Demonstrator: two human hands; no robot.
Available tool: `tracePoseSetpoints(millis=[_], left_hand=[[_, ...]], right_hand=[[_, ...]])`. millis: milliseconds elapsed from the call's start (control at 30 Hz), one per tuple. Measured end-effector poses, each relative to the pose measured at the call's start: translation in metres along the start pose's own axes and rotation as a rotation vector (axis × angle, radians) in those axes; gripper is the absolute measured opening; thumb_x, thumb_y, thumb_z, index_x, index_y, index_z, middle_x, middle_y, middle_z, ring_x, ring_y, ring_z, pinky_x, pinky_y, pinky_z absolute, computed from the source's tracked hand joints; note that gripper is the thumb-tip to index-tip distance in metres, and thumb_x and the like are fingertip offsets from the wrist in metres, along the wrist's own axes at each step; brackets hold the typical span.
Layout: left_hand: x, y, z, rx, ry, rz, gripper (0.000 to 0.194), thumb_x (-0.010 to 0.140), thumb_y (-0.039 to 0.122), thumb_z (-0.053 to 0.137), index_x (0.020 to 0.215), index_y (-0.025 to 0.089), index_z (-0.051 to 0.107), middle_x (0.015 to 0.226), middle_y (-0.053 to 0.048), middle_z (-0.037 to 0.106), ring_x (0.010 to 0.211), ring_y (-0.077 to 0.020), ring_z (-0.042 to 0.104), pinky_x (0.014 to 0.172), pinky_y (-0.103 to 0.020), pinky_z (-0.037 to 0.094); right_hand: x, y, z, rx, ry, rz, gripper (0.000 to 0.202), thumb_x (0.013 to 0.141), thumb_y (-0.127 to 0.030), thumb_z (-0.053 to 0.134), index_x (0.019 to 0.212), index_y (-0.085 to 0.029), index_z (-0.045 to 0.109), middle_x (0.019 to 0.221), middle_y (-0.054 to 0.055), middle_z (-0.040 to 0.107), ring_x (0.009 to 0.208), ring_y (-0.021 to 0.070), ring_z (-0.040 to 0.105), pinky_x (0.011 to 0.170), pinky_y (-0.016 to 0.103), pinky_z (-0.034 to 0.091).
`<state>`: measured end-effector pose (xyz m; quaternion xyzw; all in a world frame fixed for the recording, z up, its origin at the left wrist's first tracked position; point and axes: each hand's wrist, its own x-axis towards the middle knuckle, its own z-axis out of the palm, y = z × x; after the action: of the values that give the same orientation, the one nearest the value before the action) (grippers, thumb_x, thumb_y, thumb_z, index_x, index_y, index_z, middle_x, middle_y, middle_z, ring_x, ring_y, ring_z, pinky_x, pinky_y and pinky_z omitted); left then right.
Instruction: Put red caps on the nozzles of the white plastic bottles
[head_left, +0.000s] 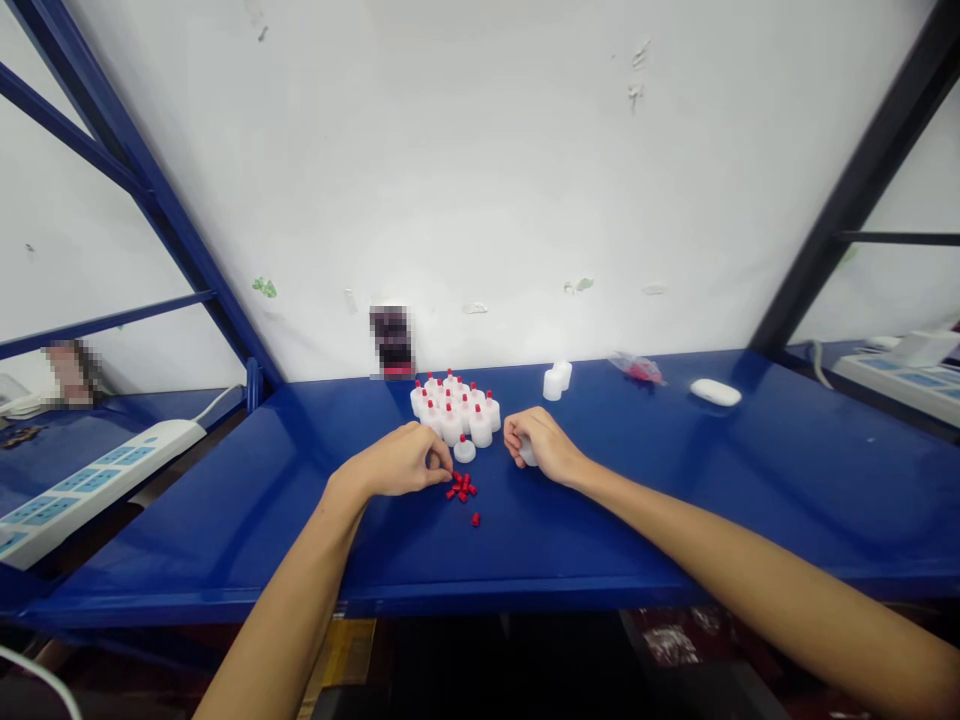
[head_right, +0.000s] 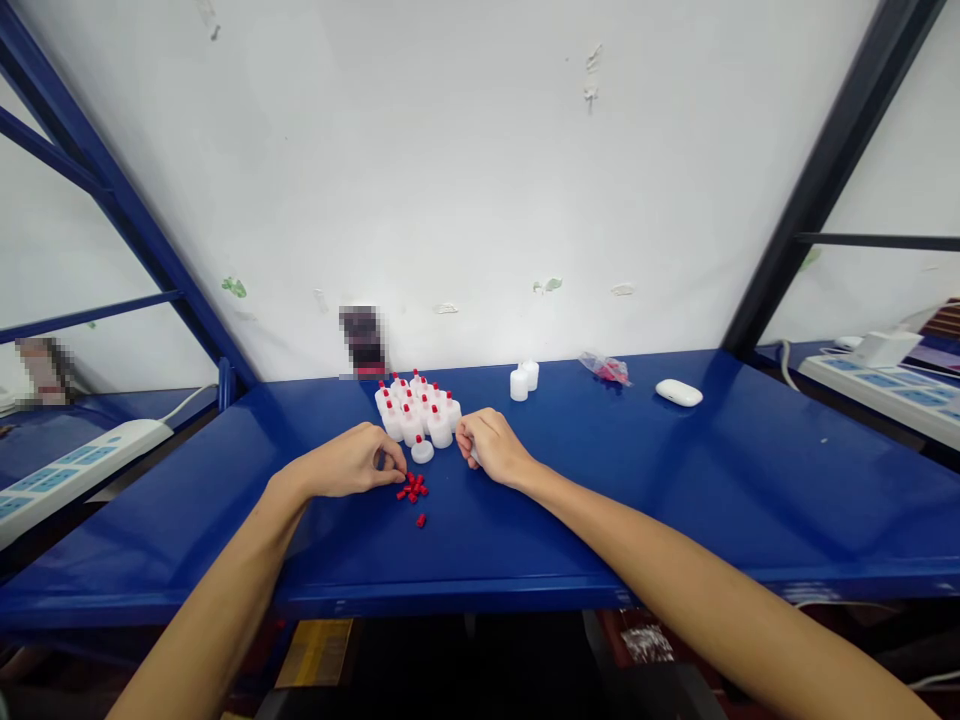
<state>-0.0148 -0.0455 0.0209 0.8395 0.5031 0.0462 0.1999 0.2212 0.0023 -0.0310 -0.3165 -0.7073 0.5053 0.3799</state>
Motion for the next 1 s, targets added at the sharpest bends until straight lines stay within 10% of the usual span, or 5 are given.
tracePoseSetpoints(millis=[233,467,1000], left_hand=[[-0.002,-0.006,0.000,-0.059,0.094,0.075,0.011,0.080,0.018,0.064,0.080,0.017,0.075,0.063,0.002,0.067,0.055,-0.0095,0.058,0.054,-0.019,0.042],[0.011,0.024,0.024,-0.386,0.610,0.365,0.008,0.077,0.012,0.063,0.083,0.013,0.069,0.076,-0.002,0.069,0.056,-0.0077,0.057,0.055,-0.019,0.049],[0.028,0.036,0.049,-0.224,0.730,0.560,0.018,0.088,0.011,0.064,0.104,0.018,0.062,0.072,0.002,0.068,0.058,-0.0076,0.056,0.060,-0.019,0.048]], right_hand=[[-0.004,-0.006,0.005,0.051,0.003,-0.027,0.021,0.078,-0.028,0.040,0.059,-0.020,0.042,0.057,0.002,0.059,0.052,0.0144,0.055,0.054,0.026,0.037],[-0.006,0.001,0.014,0.093,-0.101,-0.152,0.040,0.097,-0.041,0.027,0.075,-0.019,0.052,0.048,-0.003,0.050,0.047,0.0127,0.044,0.055,0.026,0.035],[-0.015,-0.005,0.016,0.119,-0.177,-0.259,0.027,0.096,-0.036,0.039,0.118,-0.022,0.047,0.079,-0.003,0.059,0.055,0.0107,0.048,0.053,0.024,0.041]])
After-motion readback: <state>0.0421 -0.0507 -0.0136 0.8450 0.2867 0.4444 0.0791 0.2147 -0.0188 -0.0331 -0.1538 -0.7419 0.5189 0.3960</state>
